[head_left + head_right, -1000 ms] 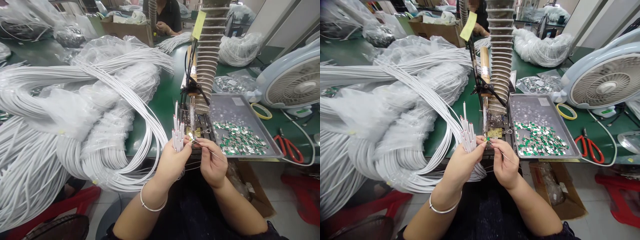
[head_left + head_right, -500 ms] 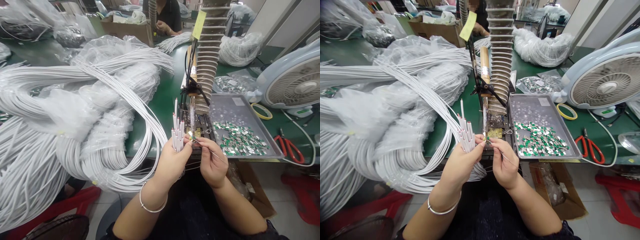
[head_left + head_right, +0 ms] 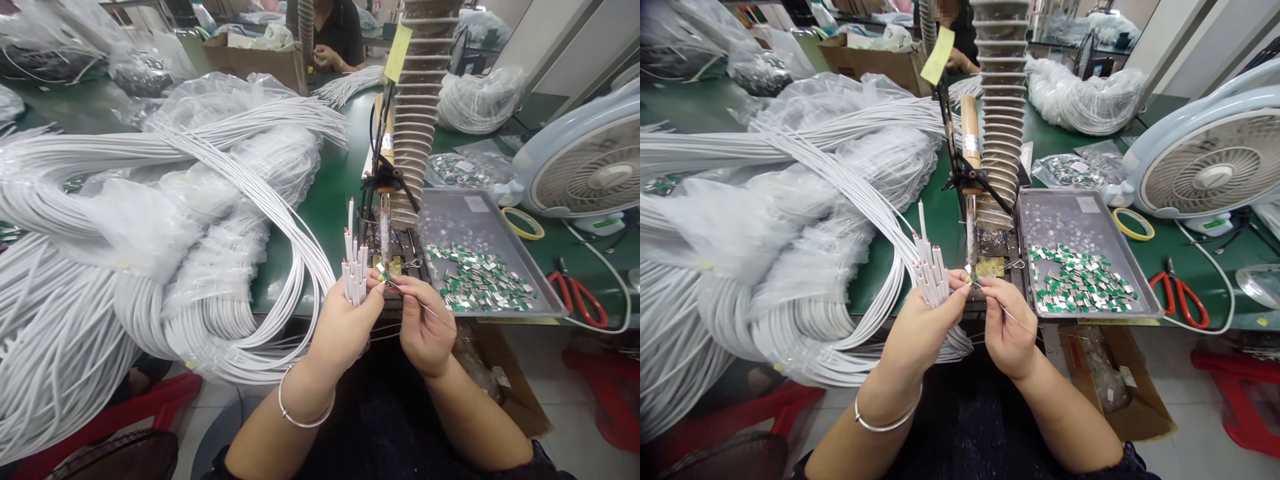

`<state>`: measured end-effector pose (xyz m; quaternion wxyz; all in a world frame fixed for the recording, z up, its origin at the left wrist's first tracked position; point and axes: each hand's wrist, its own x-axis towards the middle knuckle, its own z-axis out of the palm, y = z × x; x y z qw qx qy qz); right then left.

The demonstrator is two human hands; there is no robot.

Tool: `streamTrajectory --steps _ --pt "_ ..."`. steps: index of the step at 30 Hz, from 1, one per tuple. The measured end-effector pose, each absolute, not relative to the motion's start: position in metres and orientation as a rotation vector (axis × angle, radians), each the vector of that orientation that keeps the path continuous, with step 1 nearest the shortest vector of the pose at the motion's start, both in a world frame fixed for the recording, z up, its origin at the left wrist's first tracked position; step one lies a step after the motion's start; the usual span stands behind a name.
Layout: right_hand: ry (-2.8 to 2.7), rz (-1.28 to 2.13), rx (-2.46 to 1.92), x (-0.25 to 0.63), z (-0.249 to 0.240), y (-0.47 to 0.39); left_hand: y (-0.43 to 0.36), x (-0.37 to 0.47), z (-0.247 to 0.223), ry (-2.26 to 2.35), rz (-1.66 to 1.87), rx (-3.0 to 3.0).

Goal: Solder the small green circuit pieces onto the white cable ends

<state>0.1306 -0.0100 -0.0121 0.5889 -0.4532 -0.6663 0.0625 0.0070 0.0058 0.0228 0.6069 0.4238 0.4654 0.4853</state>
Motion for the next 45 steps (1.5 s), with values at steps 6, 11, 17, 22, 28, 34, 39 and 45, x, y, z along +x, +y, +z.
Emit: streamTrajectory --steps 6,11,17,22,28,34,39,45 --pt "-1.564 0.182 -1.058 0.132 -0.013 -0.013 0.003 0.007 0.02 1.091 1.098 0.955" --pt "-1.568 0.153 -1.094 0.133 -0.016 -0.016 -0.001 0.006 0.016 1.053 1.046 0.958" --pt "-1.636 0.179 -1.094 0.134 -0.012 -0.023 -0.012 0.001 0.01 0.987 0.923 1.128" --pt "-1.707 0.165 -1.094 0.141 -0.011 -0.035 -0.022 -0.001 0.005 1.047 0.943 1.107" --pt "-1.709 0.125 -1.15 0.158 -0.013 -0.047 -0.023 -0.008 -0.006 1.04 0.993 1.062" --pt "-1.654 -0.054 -1.333 0.188 0.0 -0.04 -0.021 -0.006 -0.023 0.637 0.937 0.876" --pt "-1.733 -0.281 -1.765 0.231 0.012 -0.015 -0.02 -0.002 -0.026 0.55 0.98 0.84" --pt "-1.849 -0.068 -2.185 0.26 0.009 0.006 -0.019 -0.001 -0.021 0.643 1.02 0.81"
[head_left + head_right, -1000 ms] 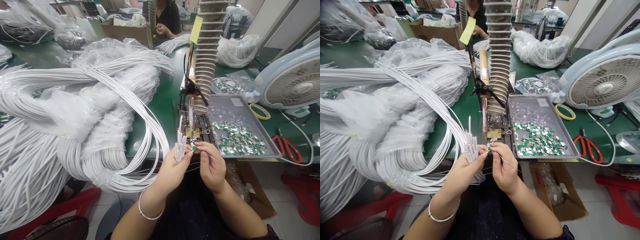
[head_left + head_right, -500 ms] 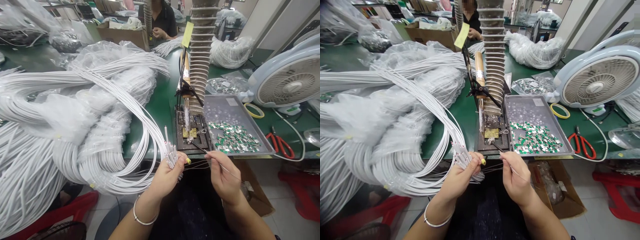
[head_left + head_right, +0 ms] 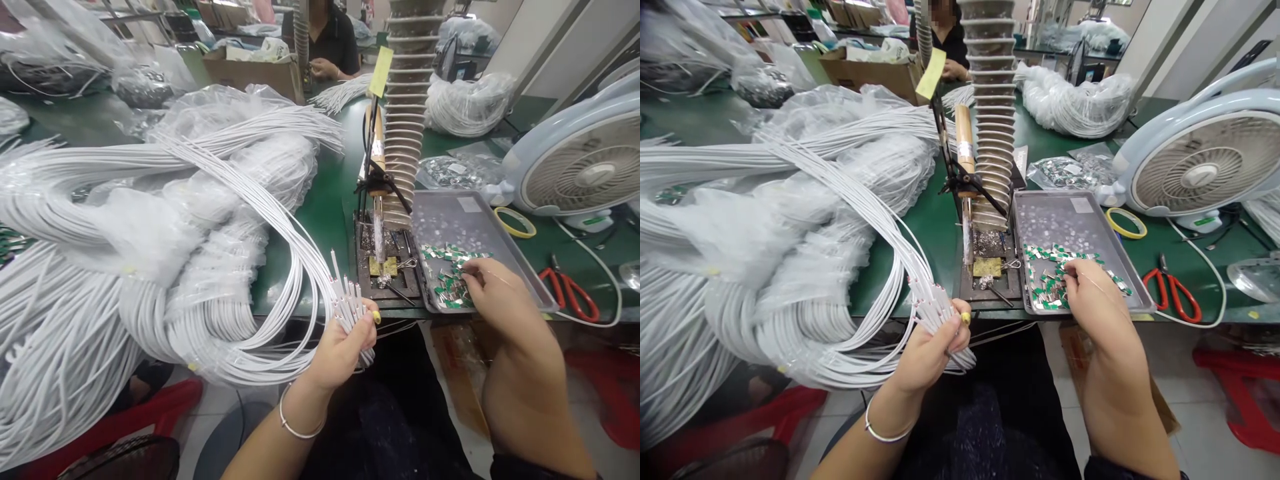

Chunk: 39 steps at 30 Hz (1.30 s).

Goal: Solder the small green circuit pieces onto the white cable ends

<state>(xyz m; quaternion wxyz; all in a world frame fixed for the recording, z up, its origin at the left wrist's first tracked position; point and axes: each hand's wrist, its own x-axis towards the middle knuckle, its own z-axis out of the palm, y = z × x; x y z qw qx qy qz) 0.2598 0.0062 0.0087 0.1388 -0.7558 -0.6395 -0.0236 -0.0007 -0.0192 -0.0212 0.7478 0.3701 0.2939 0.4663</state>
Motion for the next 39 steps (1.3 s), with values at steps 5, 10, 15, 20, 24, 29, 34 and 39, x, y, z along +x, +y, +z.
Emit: streamTrajectory --steps 5,10,15,20,24,29,34,39 --pt "-1.895 -0.082 -2.11 0.26 0.006 0.006 -0.019 0.002 -0.019 0.721 1.093 0.727" --pt "-1.834 -0.155 -1.869 0.247 0.011 -0.001 -0.017 0.007 -0.02 0.82 1.124 0.677" --pt "-1.853 -0.016 -1.481 0.213 0.015 -0.016 -0.016 0.011 -0.022 0.847 1.135 0.698" --pt "-1.812 0.244 -1.25 0.175 0.015 -0.027 -0.017 0.013 -0.017 0.851 1.146 0.79" --pt "-1.867 0.299 -1.191 0.155 0.016 -0.026 -0.017 0.013 -0.014 0.812 1.153 0.884" --pt "-1.85 0.469 -1.211 0.146 0.012 -0.02 -0.017 0.009 -0.013 0.787 1.12 1.004" --pt "-1.795 0.571 -1.214 0.144 0.01 -0.02 -0.018 0.008 -0.013 0.817 1.092 1.06" --pt "-1.74 0.626 -1.234 0.143 0.011 -0.022 -0.019 0.008 -0.015 0.845 1.065 1.03"
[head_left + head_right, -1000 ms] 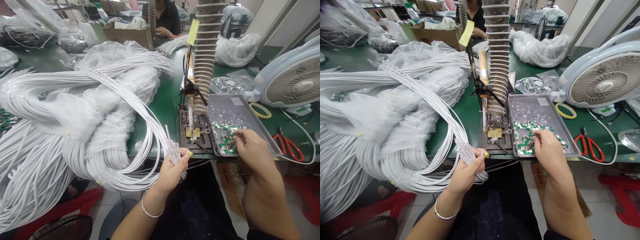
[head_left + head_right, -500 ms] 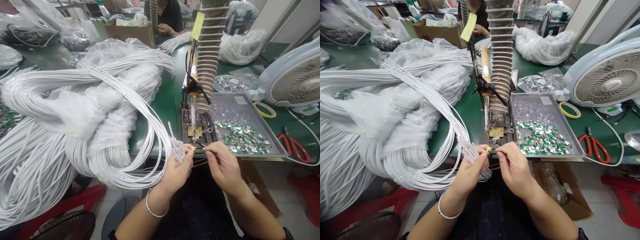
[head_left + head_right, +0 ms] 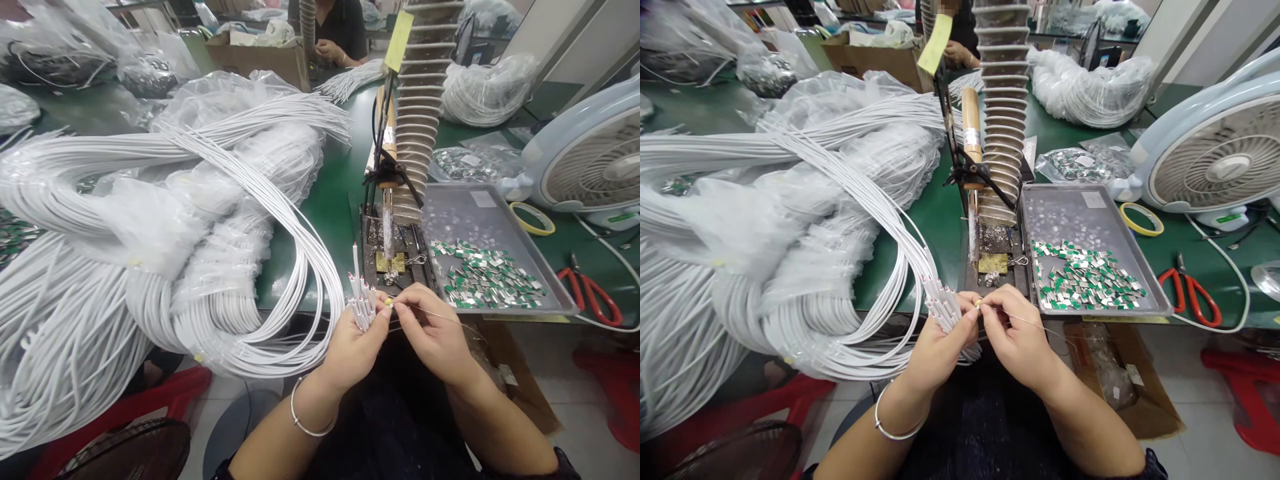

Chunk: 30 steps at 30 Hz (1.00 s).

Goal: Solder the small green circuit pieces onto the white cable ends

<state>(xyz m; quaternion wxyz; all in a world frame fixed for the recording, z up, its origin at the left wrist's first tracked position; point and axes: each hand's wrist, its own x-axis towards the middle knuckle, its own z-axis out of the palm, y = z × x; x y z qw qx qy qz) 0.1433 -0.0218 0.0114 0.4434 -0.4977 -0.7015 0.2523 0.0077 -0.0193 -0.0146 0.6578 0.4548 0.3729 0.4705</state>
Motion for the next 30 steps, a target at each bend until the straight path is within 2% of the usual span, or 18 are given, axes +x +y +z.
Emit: streamTrajectory --steps 11,20,30 --pt "-1.582 0.777 -1.275 0.1405 0.0098 -0.0225 -0.0191 0.0116 -0.0099 0.914 1.134 1.049" --pt "-1.629 0.709 -1.278 0.1392 0.0125 -0.0236 -0.0212 0.0092 -0.0066 0.944 1.116 1.105" --pt "-1.384 0.758 -1.303 0.1397 0.0039 -0.0274 -0.0249 0.0108 -0.0101 0.929 1.051 0.873"
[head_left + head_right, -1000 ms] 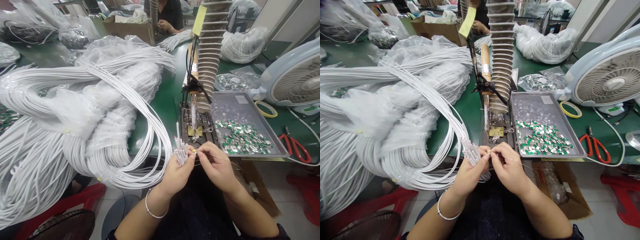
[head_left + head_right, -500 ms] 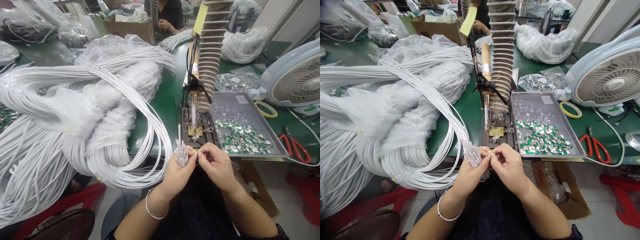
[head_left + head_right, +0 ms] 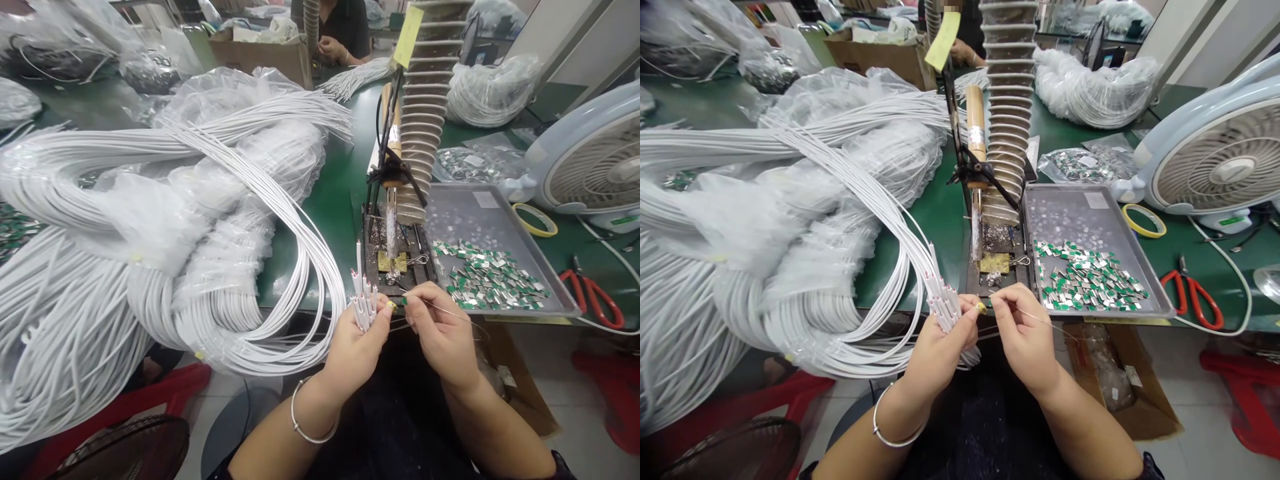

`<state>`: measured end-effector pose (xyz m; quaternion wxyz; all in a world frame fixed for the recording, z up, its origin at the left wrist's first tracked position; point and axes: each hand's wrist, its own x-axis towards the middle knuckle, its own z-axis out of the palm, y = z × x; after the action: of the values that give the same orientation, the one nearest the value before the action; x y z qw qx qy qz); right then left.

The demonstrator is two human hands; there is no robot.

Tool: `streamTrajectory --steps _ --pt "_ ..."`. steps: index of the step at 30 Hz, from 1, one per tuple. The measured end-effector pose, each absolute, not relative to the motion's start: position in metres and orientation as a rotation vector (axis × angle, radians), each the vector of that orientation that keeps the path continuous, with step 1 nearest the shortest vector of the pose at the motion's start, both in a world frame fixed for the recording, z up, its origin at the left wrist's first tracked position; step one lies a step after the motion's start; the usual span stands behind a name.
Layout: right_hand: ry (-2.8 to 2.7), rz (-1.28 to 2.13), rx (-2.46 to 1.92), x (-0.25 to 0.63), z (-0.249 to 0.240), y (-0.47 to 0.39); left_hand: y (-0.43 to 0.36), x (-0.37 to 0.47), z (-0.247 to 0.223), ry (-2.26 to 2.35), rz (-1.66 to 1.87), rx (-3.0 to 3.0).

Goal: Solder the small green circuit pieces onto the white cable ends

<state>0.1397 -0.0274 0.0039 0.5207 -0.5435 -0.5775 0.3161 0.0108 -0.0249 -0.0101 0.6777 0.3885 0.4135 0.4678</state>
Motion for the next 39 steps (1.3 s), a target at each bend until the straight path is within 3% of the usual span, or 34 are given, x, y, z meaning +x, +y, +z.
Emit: streamTrajectory --steps 20,28,39 --pt "-1.404 0.709 -1.284 0.132 -0.005 -0.028 -0.018 0.015 0.009 0.959 1.157 0.878" --pt "-1.557 0.328 -1.171 0.135 -0.013 -0.031 -0.017 0.015 0.004 1.088 1.111 0.86" --pt "-1.523 0.358 -1.096 0.137 -0.026 -0.043 -0.017 0.008 -0.003 1.095 1.114 0.748"
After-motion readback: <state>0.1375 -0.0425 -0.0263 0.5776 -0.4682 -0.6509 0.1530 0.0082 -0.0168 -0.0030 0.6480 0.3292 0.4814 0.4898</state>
